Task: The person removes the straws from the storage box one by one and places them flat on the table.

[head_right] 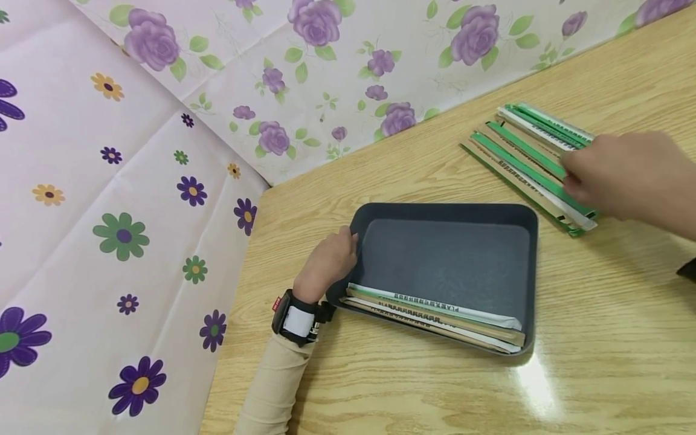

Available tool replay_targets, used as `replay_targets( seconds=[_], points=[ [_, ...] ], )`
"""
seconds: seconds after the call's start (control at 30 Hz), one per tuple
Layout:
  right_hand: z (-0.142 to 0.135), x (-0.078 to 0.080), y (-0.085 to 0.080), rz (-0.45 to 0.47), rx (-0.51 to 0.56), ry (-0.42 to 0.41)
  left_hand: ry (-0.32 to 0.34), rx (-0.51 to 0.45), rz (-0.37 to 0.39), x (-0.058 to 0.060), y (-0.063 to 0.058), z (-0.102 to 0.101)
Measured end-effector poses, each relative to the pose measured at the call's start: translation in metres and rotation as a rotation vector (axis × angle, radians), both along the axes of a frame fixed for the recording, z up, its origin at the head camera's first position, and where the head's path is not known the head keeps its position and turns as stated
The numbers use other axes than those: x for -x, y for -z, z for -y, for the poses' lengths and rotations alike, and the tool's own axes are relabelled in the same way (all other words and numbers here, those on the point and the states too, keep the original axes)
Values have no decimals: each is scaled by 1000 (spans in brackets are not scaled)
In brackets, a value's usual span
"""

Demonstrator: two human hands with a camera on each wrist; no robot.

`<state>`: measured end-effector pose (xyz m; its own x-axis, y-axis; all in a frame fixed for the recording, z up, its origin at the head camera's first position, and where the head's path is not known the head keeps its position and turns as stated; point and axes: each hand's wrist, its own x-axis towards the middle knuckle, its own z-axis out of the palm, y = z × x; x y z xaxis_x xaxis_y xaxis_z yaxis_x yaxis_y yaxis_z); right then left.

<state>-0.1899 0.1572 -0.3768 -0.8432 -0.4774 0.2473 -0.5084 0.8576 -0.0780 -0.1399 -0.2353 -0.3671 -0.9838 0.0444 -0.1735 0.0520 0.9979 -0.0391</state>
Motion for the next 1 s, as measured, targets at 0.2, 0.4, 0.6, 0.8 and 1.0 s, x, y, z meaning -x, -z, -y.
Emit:
replay_targets(
  seconds=[0.2, 0.4, 0.6, 0.8, 1.0],
  points=[
    [40, -44, -9, -145, 65, -190, 12, 6, -11, 0, -2, -1],
    [67, -76, 1, -176, 98, -406, 21, 7, -14, 0, -3, -1],
    [80, -92, 16, 5, 75, -538, 30, 6, -21, -1, -4, -1],
    [83, -98, 24, 162, 83, -615, 27, 4, -23, -1, -4, -2],
    [85, -100, 25, 235, 45, -589, 7, -6, -8, -2, -2, -1]
  ],
)
